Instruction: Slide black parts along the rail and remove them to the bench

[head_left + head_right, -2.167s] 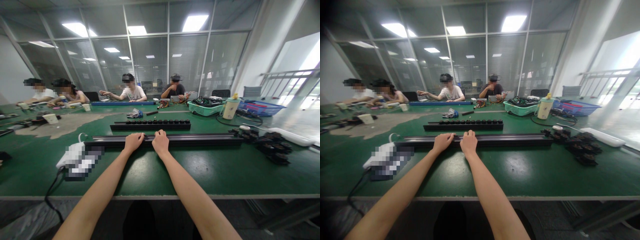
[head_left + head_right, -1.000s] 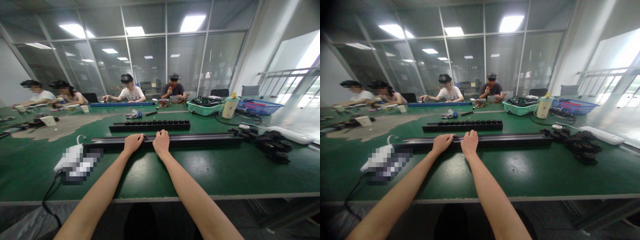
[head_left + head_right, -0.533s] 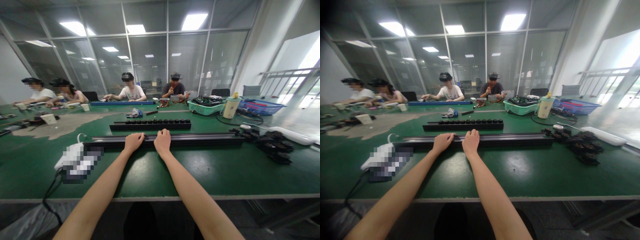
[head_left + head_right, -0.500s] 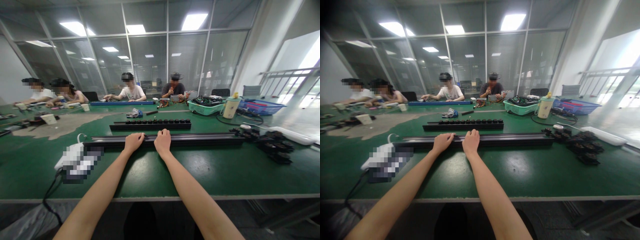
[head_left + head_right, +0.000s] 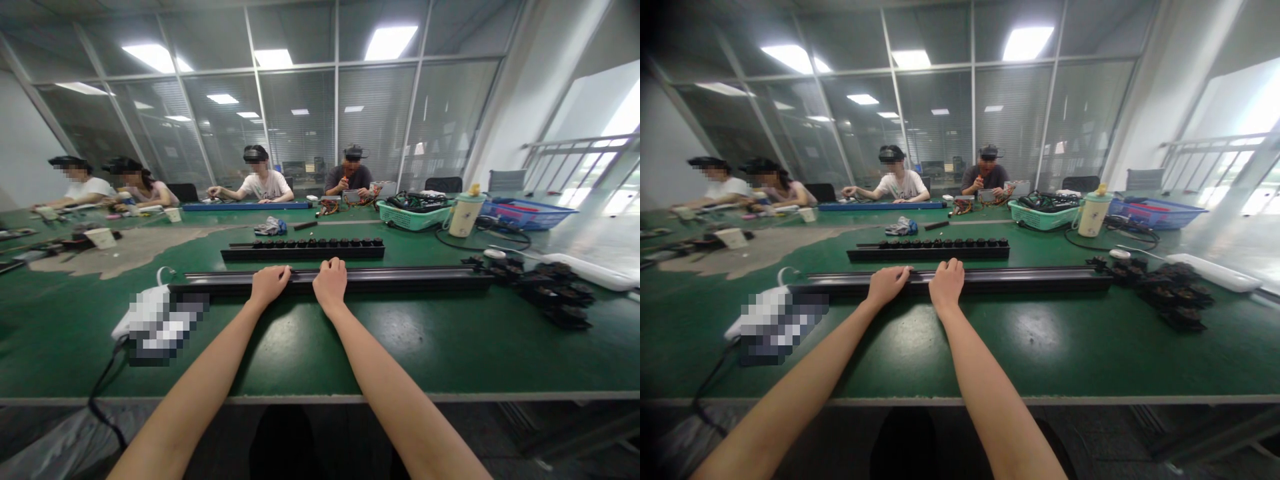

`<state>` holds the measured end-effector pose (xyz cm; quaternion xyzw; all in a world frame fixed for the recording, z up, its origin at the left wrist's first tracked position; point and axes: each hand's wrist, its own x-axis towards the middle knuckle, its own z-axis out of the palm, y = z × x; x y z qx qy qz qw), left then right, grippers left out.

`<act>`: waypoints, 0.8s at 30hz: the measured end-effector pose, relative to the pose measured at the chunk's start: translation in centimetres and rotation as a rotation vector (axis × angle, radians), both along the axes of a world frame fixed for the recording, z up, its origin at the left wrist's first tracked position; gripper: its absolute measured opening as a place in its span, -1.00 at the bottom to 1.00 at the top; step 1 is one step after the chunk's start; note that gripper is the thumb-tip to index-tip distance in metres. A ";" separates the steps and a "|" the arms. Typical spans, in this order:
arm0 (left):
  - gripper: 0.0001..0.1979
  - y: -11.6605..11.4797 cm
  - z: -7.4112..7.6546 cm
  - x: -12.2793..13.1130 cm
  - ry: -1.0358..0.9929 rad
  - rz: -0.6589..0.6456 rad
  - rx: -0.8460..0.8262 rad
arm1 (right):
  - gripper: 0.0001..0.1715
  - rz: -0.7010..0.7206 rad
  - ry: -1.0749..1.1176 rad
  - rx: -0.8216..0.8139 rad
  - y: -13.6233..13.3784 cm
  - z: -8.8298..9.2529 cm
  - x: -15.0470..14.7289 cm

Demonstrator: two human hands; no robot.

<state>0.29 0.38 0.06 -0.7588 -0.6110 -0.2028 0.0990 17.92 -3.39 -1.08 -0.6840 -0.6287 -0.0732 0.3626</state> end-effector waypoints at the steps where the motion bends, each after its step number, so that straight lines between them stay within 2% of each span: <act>1: -0.56 0.0 0.0 0.0 -0.001 0.002 -0.001 | -0.71 -0.004 0.004 0.009 0.1 -0.1 0.0; 6: -0.57 0.1 0.0 0.0 -0.001 -0.006 -0.004 | -0.72 -0.007 0.015 0.062 0.3 -0.4 0.2; 24: -0.54 0.2 -0.2 0.0 0.001 0.001 0.009 | -0.71 -0.031 0.037 0.017 0.2 -0.1 0.7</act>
